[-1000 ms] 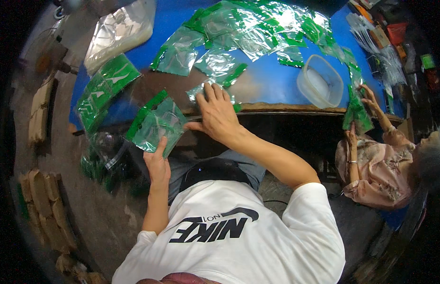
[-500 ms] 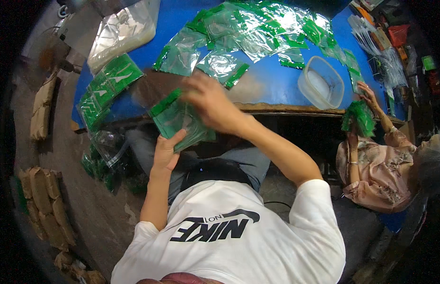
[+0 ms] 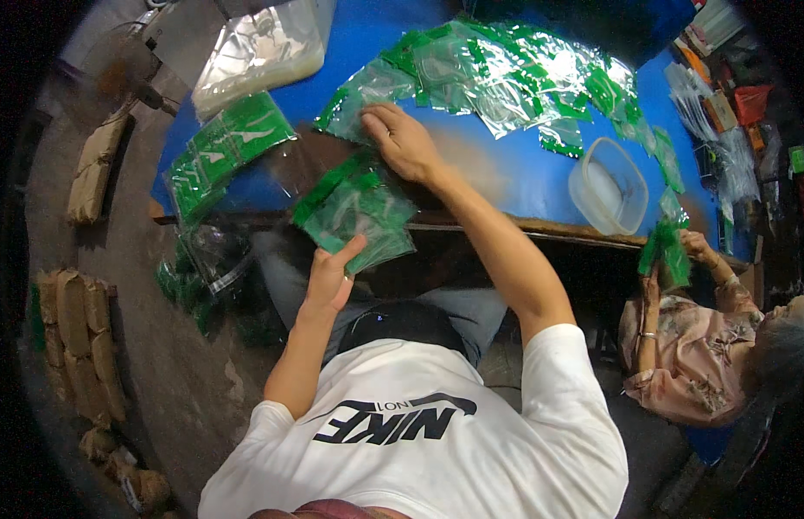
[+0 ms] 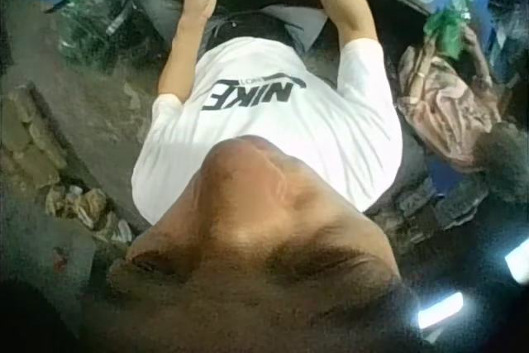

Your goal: Packing green plastic sheets or pieces into clear plastic bags in a manufacturing workspace.

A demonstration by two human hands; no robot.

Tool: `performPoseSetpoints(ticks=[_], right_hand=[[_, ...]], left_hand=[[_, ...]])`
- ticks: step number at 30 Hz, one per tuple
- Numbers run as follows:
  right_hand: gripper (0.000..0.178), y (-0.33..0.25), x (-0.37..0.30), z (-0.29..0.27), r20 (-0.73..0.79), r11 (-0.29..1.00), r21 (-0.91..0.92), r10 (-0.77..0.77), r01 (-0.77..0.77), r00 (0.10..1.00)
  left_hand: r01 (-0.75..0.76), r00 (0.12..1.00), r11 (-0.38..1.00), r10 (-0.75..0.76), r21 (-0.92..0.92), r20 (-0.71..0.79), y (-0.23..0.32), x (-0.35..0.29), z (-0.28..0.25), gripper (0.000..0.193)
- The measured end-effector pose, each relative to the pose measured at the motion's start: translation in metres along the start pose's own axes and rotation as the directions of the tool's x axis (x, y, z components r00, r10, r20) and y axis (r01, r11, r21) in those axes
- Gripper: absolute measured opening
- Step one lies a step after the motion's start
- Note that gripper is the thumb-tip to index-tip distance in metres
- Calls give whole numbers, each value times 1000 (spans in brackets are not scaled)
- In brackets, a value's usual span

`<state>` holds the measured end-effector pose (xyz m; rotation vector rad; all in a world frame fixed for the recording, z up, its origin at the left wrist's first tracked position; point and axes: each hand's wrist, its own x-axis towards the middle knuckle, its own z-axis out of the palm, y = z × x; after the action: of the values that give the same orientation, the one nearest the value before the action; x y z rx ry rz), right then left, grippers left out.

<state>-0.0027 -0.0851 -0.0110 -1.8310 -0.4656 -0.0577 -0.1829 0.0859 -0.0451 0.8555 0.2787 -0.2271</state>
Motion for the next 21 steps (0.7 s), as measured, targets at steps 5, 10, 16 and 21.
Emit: performPoseSetpoints(ticks=[5, 10, 16, 21], right_hand=[[36, -2, -30, -12, 384, 629, -596, -322, 499, 865], [35, -42, -41, -1, 443, 854, -425, -93, 300, 892], [35, -9, -34, 19, 327, 761, -455, -339, 461, 882], [48, -32, -5, -17, 162, 905, -423, 20, 51, 987]], left_hand=[[-96, 979, 971, 52, -221, -198, 3, -14, 2, 40], [-76, 985, 988, 53, -137, -161, 4, -17, 4, 42], [-85, 985, 971, 48, -224, -165, 18, -19, -19, 46], [-10, 996, 993, 0, -118, -86, 9, -19, -15, 48]])
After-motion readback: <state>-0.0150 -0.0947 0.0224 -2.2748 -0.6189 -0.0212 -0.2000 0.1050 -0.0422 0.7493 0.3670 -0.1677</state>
